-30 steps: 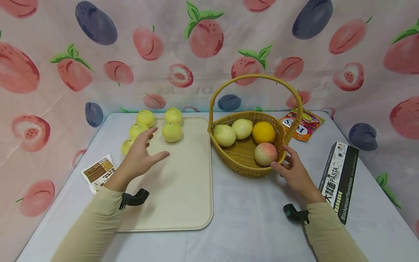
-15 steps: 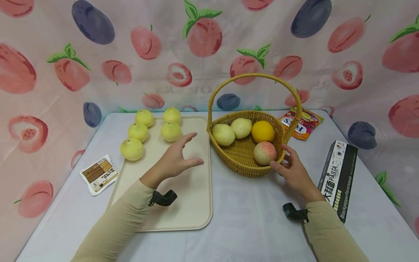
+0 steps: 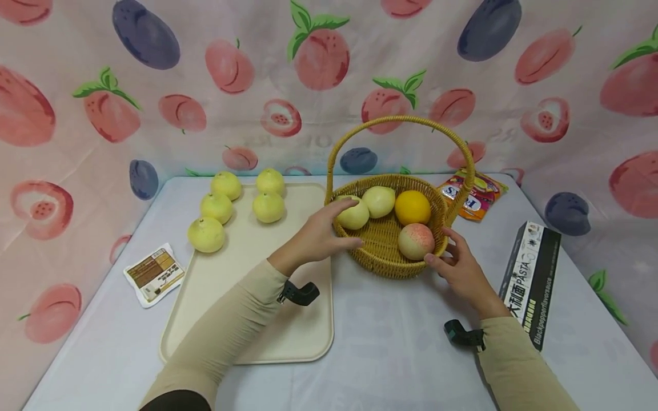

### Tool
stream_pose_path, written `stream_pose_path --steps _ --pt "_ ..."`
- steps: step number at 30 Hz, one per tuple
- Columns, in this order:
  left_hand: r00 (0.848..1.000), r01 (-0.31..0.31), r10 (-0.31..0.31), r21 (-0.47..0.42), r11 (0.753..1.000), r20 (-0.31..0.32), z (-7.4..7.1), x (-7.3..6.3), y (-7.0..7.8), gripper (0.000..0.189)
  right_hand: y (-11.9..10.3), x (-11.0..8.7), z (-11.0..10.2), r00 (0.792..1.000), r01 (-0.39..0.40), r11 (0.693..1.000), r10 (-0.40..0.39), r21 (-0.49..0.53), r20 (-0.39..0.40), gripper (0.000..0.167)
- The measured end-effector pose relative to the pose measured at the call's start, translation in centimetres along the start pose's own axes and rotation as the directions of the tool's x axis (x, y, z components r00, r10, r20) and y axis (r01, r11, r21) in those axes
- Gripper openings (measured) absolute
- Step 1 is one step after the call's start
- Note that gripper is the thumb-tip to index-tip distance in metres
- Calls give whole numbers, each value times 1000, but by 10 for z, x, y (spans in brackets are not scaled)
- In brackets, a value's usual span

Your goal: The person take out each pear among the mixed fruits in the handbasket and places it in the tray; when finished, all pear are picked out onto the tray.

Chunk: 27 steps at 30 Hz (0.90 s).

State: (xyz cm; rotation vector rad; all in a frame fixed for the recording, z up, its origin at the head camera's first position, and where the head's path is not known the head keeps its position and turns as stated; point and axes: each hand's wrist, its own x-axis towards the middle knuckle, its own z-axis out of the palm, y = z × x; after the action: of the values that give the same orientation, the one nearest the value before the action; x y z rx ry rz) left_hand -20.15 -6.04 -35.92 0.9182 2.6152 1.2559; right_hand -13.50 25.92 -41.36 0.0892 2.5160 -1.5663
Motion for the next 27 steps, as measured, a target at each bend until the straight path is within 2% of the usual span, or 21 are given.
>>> stream_pose_path --steps 6,11,20,27 --pt "998 48 -49 -31 998 -28 6 24 2 83 0 0 0 1000 1 1000 0 5 -1 94" --pt "998 43 -44 -15 999 -49 9 38 2 84 0 1 0 1000 -4 1000 4 3 -5 95" --pt "998 59 -57 59 997 -24 10 59 1 86 -1 0 0 1000 4 1000 -4 1 -2 94" --pt "993 115 -115 32 993 -4 11 70 -2 86 1 0 0 1000 3 1000 -3 5 -4 94"
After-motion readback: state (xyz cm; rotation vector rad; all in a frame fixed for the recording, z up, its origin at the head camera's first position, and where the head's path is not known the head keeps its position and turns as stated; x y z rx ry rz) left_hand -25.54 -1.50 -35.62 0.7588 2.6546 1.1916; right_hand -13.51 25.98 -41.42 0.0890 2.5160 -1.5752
